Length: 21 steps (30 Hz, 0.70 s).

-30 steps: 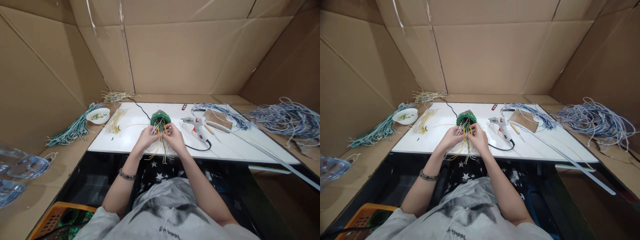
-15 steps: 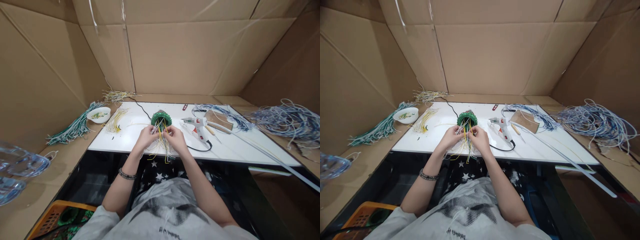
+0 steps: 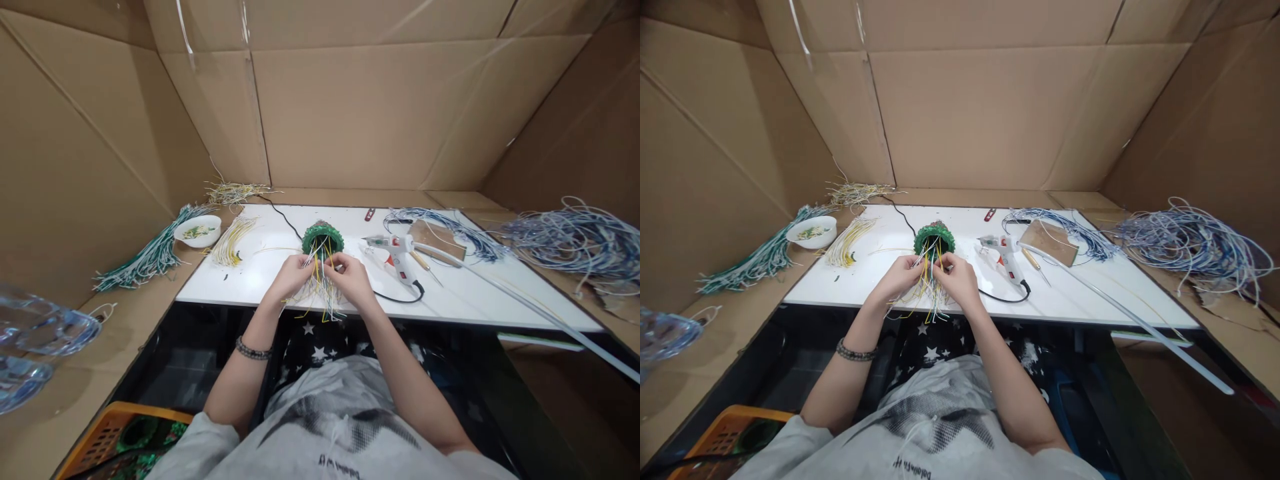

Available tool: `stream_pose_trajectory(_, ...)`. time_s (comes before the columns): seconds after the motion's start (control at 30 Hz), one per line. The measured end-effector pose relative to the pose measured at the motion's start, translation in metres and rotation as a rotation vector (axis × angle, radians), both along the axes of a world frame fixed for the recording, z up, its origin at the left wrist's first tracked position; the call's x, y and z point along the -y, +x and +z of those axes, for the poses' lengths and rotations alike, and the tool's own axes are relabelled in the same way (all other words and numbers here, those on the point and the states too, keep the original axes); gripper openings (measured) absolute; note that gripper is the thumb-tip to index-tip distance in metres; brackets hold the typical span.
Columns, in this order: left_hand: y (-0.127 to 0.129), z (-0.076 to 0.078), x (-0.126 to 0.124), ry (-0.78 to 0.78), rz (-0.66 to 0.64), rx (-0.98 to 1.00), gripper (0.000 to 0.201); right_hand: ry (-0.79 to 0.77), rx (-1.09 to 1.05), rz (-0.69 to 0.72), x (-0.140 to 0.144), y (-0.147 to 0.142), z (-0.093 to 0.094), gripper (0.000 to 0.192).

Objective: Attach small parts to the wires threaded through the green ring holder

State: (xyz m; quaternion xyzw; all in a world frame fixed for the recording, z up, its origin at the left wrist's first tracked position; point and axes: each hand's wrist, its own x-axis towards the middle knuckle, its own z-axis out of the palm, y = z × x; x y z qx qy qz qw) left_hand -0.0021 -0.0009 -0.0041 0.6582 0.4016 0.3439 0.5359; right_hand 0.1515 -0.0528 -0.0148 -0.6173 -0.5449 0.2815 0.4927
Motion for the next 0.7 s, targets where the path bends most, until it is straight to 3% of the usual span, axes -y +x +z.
stream_pose_trajectory(0.7, 0.0034, -0.0011, -0.002, -0.045, -0.023, 0.103, 0.025, -0.007, -0.015, 0.023, 0.0, 0.0009, 0.0007, 0.02)
